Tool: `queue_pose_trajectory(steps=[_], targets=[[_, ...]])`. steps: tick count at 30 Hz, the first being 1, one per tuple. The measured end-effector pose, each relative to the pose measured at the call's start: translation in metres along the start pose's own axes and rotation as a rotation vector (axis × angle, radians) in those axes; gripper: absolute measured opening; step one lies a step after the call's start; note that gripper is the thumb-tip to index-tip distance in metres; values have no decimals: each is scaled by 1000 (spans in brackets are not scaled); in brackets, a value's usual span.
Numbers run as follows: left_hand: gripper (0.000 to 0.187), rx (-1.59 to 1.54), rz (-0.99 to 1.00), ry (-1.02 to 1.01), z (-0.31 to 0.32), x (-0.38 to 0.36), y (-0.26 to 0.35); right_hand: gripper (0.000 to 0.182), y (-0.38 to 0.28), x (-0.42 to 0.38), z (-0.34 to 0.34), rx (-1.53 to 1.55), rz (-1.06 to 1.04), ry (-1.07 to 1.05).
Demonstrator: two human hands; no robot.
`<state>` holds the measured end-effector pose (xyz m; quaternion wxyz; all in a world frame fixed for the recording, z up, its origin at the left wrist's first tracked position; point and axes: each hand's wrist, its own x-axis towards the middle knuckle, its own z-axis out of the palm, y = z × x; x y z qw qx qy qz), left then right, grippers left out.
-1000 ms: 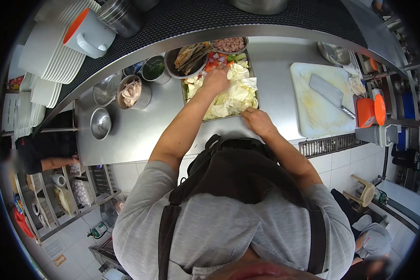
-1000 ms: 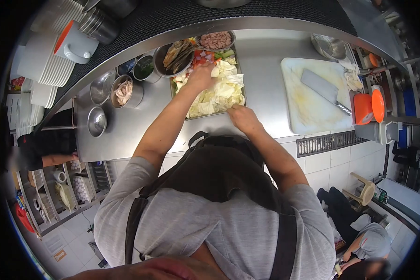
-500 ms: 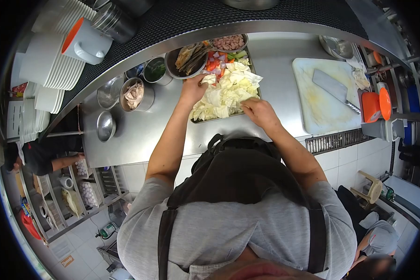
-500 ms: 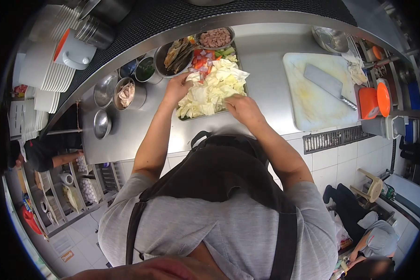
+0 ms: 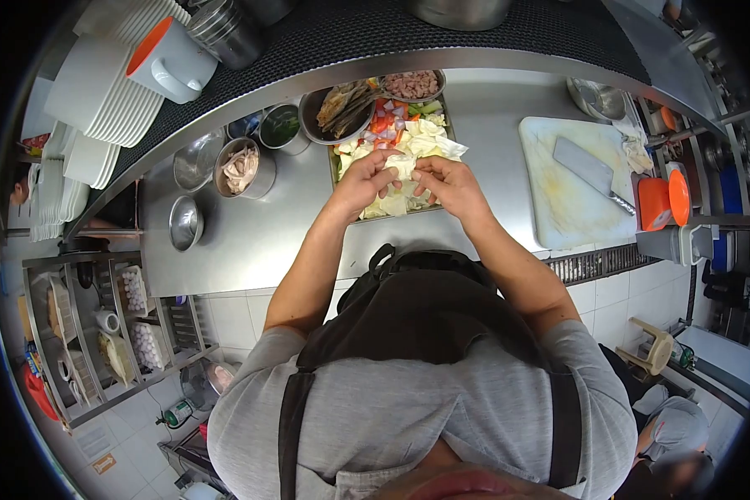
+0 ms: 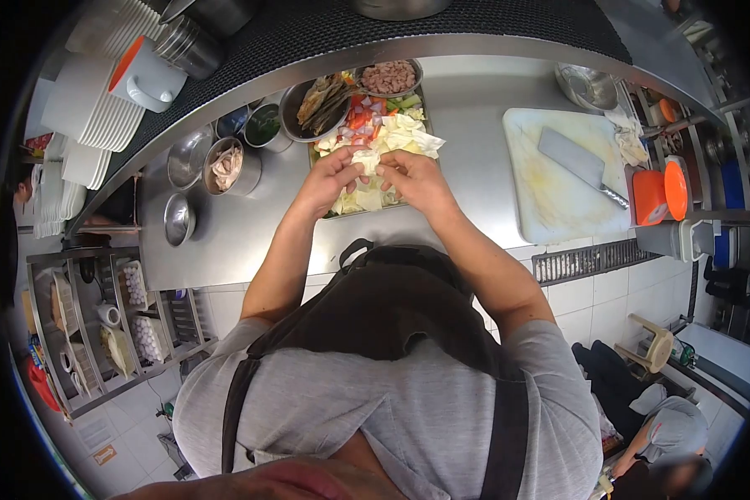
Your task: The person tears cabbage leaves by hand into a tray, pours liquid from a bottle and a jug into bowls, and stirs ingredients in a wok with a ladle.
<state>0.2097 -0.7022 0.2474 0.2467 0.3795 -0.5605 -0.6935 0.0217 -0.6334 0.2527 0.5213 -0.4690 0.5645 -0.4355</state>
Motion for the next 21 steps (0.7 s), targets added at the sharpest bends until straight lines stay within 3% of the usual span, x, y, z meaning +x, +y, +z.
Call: queue_pose_trajectory(steps=[8, 16, 18, 21], targets=[[32, -4, -65, -150, 6, -20, -31, 23, 28, -17, -5, 158, 111, -117], [27, 59, -38, -154, 6, -28, -34, 22, 15, -17, 0, -240, 66, -177], [20, 63, 108, -177, 7, -28, -37, 23, 30, -7, 0, -127, 100, -177], [19, 158, 90, -141, -2, -19, -42, 24, 38, 0, 2, -31, 132, -179]])
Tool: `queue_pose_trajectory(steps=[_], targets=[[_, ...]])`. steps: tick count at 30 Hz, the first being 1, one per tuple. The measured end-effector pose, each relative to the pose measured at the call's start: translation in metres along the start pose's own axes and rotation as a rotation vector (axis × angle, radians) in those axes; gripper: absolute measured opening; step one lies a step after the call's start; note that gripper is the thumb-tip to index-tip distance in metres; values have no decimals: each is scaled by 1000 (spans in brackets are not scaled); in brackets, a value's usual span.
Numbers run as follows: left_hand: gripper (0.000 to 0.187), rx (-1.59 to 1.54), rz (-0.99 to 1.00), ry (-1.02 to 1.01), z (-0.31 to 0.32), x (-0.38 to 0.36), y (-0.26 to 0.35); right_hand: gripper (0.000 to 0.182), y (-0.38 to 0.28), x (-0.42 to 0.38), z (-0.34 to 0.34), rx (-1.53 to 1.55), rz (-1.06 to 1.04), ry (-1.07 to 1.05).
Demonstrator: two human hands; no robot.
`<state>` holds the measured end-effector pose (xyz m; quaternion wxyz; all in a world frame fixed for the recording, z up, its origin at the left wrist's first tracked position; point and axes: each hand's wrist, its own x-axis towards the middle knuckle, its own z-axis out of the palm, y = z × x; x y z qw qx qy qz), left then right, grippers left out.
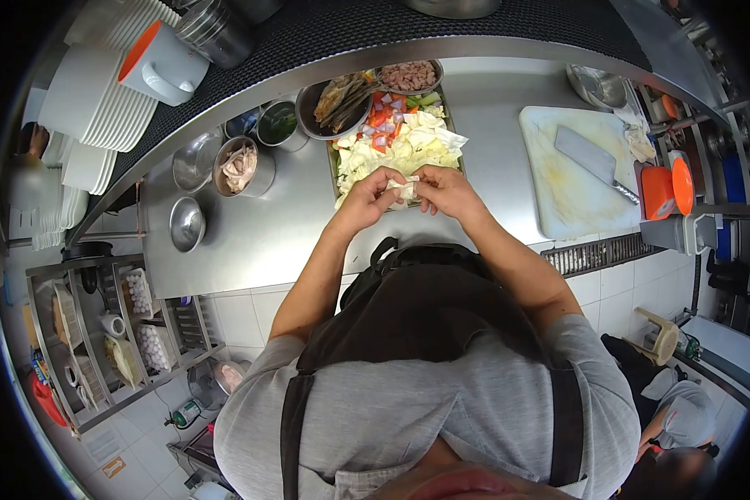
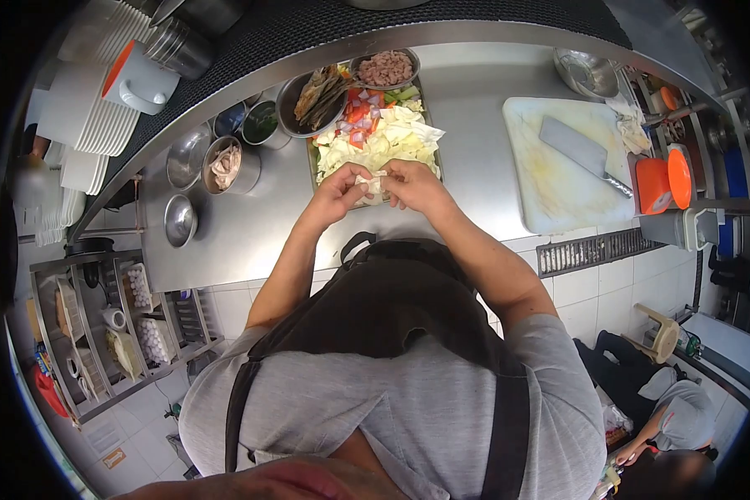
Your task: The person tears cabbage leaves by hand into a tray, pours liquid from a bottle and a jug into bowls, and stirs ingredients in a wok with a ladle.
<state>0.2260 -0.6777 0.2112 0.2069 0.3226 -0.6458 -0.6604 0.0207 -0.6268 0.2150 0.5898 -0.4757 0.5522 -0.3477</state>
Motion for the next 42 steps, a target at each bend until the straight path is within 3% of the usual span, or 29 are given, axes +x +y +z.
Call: queue_pose_trajectory(steps=[1, 3, 6, 9, 13, 15, 16, 21, 24, 25, 26, 27, 28, 32, 34, 38, 40, 42], targets=[[19, -1, 0, 4, -1, 1, 2, 23, -3, 0, 1, -15, 2, 0], [13, 340, 73, 107, 0, 1, 7, 23, -10, -3, 1, -105, -7, 45], [12, 275, 208, 235, -4, 5, -2, 23, -11, 0, -5, -212, -51, 155], [13, 141, 194, 289, -15, 9, -5, 23, -14, 7, -14, -238, -123, 274], [13, 395, 181, 345, -30, 20, 11, 21, -11, 17, -15, -304, -184, 309], [15, 376, 267, 320, -35, 26, 12, 21, -11, 17, -13, -186, -104, 300], [16, 223, 276, 301, -36, 28, 11, 21, -10, 17, -13, -67, -22, 288], [11, -204, 363, 358, -41, 33, 7, 21, 7, 12, -33, 44, 2, 376], [13, 549, -7, 415, -49, 29, 13, 20, 12, 10, -34, -76, -49, 432], [13, 548, -10, 416, -49, 31, 9, 19, 13, 9, -32, -158, -90, 454], [15, 755, 57, 402, -51, 38, 5, 19, 18, 11, -31, -159, -92, 453], [18, 962, 125, 386, -52, 47, 2, 20, 27, 13, -28, -376, -231, 453], [23, 928, 146, 320, -50, 58, 11, 22, 33, 14, -26, -592, -370, 452], [26, 1077, 73, 227, -31, 120, 18, 20, 47, 3, -19, -736, -416, 432], [30, 1237, -360, 80, -21, 147, 19, 14, 52, -9, -18, -801, -399, 360], [32, 1283, -433, -7, -16, 168, 15, 11, 61, -21, -16, -852, -440, 334], [40, 1328, -511, -208, -19, 173, 16, 11, 68, -23, -15, -836, -460, 349], [40, 1363, -533, -227, -14, 171, 17, 11, 73, -25, -11, -817, -485, 356]])
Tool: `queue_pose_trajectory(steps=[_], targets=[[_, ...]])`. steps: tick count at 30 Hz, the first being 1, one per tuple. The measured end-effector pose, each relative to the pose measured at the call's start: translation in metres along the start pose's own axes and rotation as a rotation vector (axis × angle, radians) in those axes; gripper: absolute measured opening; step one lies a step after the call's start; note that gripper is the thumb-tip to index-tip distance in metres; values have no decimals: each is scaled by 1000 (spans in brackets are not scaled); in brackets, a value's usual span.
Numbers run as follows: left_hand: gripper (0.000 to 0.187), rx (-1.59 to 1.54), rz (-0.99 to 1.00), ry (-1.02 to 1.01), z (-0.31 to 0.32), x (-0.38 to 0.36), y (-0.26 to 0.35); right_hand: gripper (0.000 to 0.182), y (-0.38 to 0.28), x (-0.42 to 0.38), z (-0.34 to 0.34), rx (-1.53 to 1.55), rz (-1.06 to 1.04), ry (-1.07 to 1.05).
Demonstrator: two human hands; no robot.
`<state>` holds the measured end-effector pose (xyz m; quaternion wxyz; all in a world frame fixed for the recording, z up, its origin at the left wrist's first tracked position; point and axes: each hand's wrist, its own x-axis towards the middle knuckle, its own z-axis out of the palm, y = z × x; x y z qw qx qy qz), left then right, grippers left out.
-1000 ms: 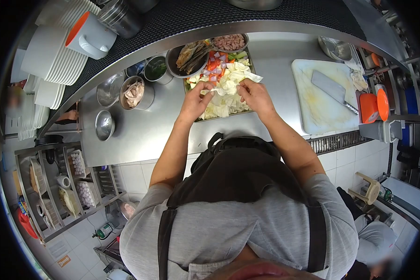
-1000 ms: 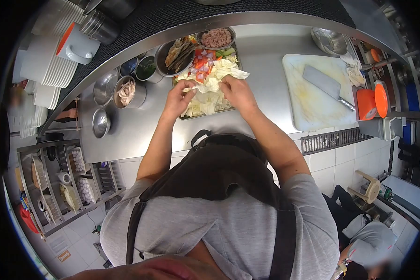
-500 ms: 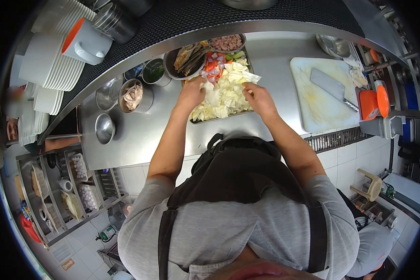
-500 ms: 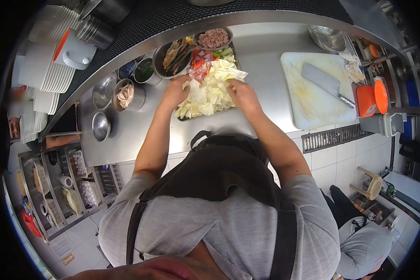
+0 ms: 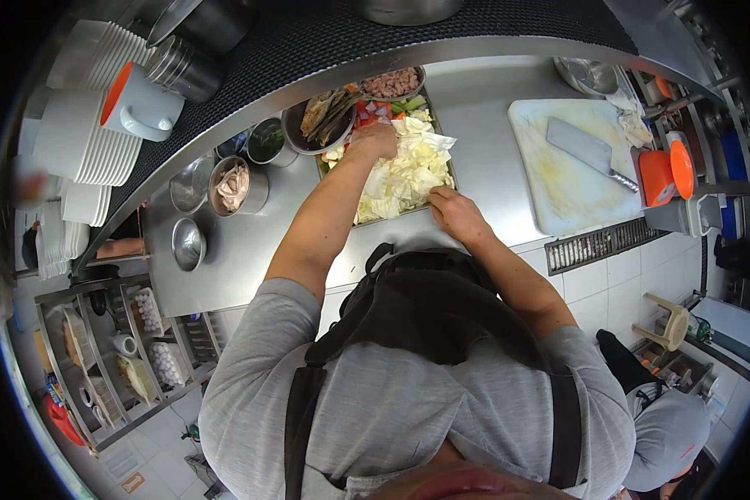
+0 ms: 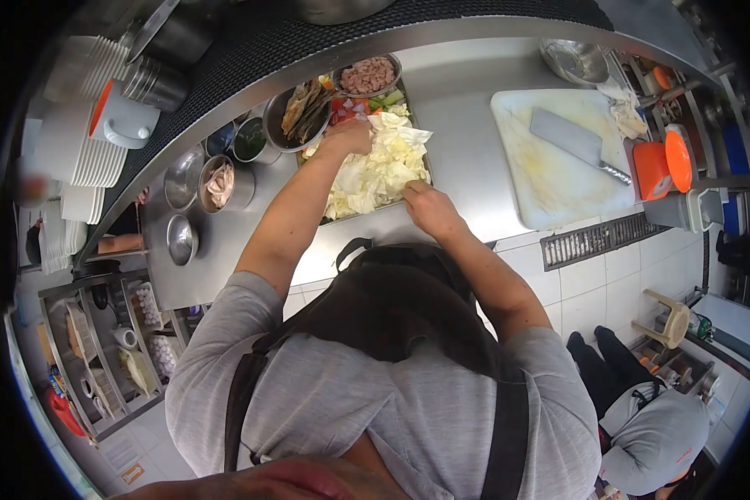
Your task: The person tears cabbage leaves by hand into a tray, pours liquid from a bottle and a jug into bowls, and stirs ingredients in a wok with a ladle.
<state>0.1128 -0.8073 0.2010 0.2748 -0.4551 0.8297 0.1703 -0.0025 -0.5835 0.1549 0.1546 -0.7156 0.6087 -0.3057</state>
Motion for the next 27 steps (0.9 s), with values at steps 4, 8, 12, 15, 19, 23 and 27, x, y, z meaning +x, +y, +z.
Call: queue_pose_trajectory(steps=[4, 8, 12, 15, 19, 23, 27], targets=[[48, -75, -25, 84, -1, -17, 2, 12, -1, 0, -4, 25, 0, 21], [45, -75, 25, 99, 6, -37, -21, 12, 0, 1, -11, 63, 30, -18], [41, -349, 137, 317, 27, -55, -49, 16, -1, 10, -18, 106, 41, 12], [38, -606, 208, 456, 45, -75, -55, 23, -13, 30, -29, 205, 111, 15], [34, -841, 374, 681, 63, -101, -32, 35, -42, 61, -35, 473, 265, -41], [35, -1029, 323, 473, 59, -128, -12, 40, -56, 68, -40, 489, 274, -70], [33, -1617, 426, 433, 82, -120, -10, 40, -48, 55, -32, 393, 103, -31]])
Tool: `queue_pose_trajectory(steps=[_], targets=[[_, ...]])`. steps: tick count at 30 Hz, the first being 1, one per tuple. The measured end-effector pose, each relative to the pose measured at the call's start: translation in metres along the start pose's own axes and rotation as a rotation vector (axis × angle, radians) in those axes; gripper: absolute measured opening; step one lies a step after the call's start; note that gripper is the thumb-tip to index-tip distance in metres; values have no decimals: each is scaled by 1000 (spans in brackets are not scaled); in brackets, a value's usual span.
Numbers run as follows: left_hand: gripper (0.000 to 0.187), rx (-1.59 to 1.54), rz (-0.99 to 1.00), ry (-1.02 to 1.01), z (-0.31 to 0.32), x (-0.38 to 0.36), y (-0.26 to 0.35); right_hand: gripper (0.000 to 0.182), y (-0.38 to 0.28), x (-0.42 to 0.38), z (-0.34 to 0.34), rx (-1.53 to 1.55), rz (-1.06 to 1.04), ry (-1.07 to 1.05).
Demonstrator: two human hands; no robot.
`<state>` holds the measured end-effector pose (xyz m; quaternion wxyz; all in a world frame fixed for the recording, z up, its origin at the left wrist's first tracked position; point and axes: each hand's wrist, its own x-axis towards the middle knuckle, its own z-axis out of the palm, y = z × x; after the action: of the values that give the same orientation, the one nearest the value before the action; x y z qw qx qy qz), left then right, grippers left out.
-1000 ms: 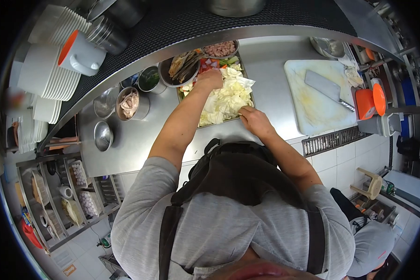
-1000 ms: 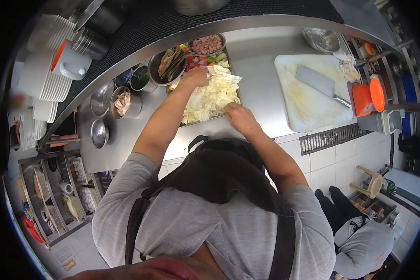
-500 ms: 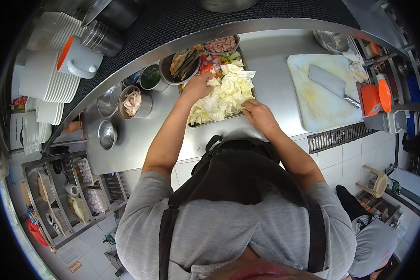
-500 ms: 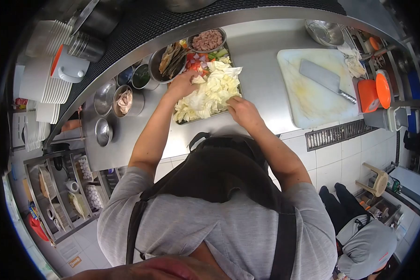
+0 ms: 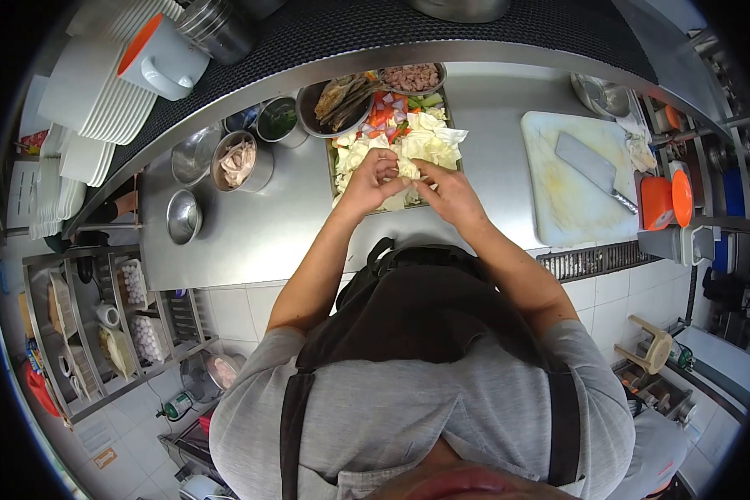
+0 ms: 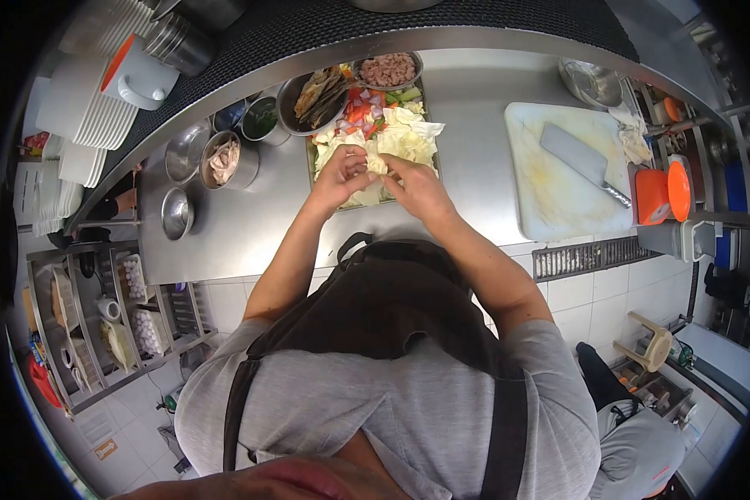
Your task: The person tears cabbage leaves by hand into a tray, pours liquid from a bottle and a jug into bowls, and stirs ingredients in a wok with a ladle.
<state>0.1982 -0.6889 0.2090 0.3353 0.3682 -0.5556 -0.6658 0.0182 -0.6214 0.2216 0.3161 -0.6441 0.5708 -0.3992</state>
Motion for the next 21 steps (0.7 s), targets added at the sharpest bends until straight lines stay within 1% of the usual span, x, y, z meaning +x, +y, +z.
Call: queue_pose_trajectory(steps=[1, 3, 6, 7, 9, 10, 11, 12, 13, 14, 15, 16, 17, 18, 19, 20, 21], targets=[[33, -3, 1, 2, -2, 0, -5, 39, 1, -2, 1, -30, -32, -11], [35, 308, 46, -121, -7, -1, -16, 38, 3, -4, 3, -58, -64, -22], [34, 371, 45, -80, -9, 0, -14, 38, 0, -1, 2, -86, -64, -74], [34, 373, 45, -81, -11, 3, -10, 39, 0, 3, 1, -72, -59, -60], [33, 256, -39, 0, -18, 11, -2, 40, 4, 12, 0, -57, -53, -42], [33, 257, -41, -3, -19, 15, 6, 41, 7, 18, 1, -67, -71, 6], [35, 535, 28, 71, -19, 20, 16, 42, 10, 24, 1, -78, -90, 55], [38, 813, 100, 147, -21, 25, 21, 42, 11, 28, -1, -78, -90, 58], [42, 918, 80, 120, -25, 32, 22, 42, 12, 30, -5, -171, -91, 25], [42, 918, 83, 120, -26, 38, 22, 42, 14, 35, -8, -265, -93, -8], [42, 1089, 96, 77, -26, 45, 22, 42, 19, 39, -13, -267, -95, -6], [43, 1258, 108, 33, -25, 52, 22, 41, 27, 42, -20, -347, -30, 79], [43, 1256, 110, 33, -20, 63, 21, 40, 37, 45, -27, -426, 36, 164], [44, 1204, 173, -22, -10, 77, 20, 40, 56, 48, -30, -428, 37, 163], [46, 1152, 235, -76, 1, 90, 18, 39, 84, 50, -29, -595, -14, 152], [46, 1150, 238, -78, 10, 105, 12, 38, 101, 51, -27, -761, -65, 142], [47, 1189, 327, -160, 19, 121, 2, 38, 106, 49, -26, -765, -63, 145]])
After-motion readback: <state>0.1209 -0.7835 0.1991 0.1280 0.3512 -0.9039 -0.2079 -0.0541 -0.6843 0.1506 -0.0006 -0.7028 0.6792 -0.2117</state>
